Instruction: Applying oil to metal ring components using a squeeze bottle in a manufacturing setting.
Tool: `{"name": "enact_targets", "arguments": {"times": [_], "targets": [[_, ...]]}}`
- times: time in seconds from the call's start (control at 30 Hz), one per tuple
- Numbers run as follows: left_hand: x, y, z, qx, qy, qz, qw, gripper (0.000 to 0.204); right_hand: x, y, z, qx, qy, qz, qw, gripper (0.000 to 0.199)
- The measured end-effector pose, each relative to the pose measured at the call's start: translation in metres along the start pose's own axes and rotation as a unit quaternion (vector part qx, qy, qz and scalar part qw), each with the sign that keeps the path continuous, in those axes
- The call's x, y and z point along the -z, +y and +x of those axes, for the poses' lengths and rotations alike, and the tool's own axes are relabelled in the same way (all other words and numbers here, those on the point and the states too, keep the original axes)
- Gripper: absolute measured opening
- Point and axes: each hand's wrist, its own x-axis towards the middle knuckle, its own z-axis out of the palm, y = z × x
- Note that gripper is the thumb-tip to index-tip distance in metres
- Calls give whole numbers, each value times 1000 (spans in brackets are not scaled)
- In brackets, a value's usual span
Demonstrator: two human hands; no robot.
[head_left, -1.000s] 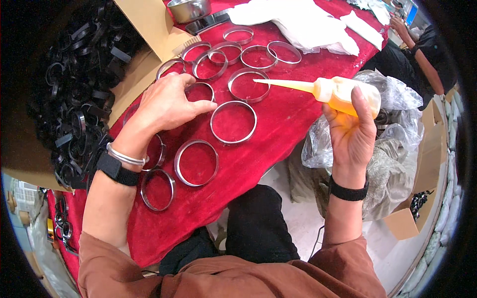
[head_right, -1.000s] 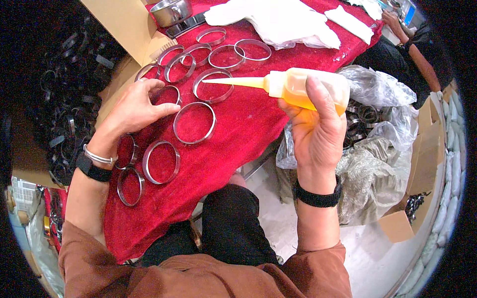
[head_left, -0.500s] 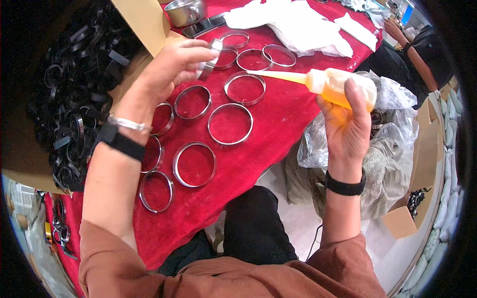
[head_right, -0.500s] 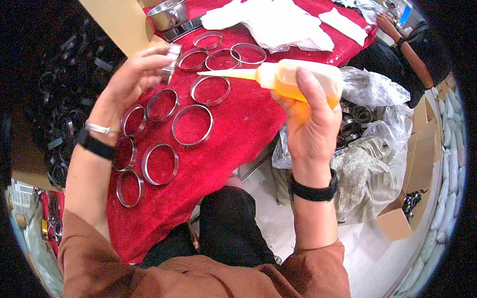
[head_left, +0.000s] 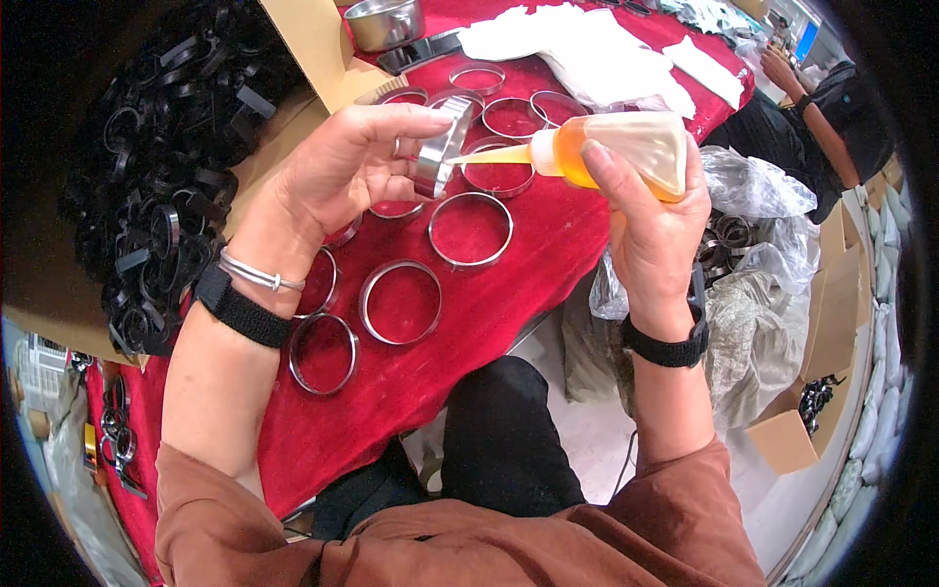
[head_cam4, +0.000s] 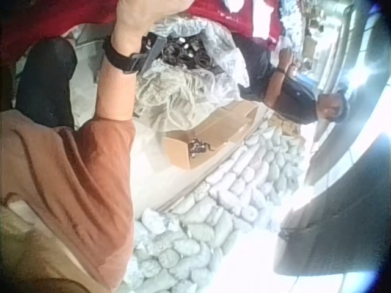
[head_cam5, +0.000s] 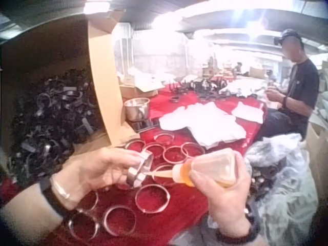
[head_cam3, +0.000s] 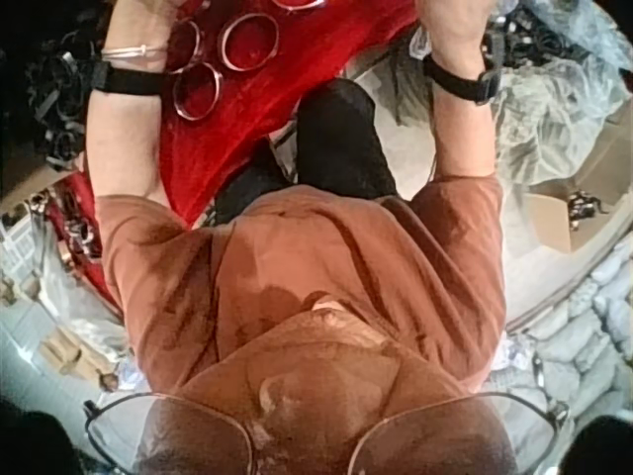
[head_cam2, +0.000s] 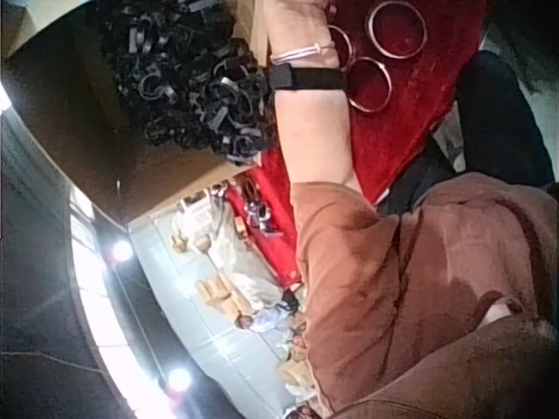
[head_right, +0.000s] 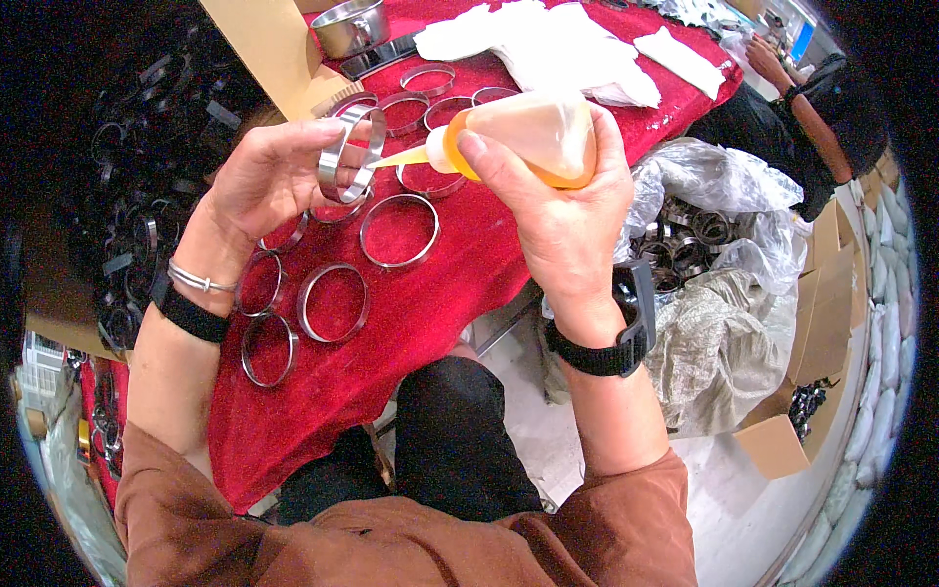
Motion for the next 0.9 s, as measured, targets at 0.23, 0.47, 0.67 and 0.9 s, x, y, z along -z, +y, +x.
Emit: {"name": "enact_targets", "arguments": {"times": [0.23, 0.47, 0.67, 0.9], "targets": [[4, -4, 4, 7, 0, 19, 1000, 38, 4, -5, -4, -35, -18, -1, 999, 37], [6, 3, -16, -18, -8, 19, 1000, 39, 19, -4, 1, -281, -14, 263, 923, 17], [4, 9, -142, -48, 167, 231, 957, 44, 52, 6, 0, -287, 48, 380, 878, 15], [-18, -63, -280, 85, 314, 588, 740, 61, 51, -1, -10, -273, 19, 369, 888, 20]]}}
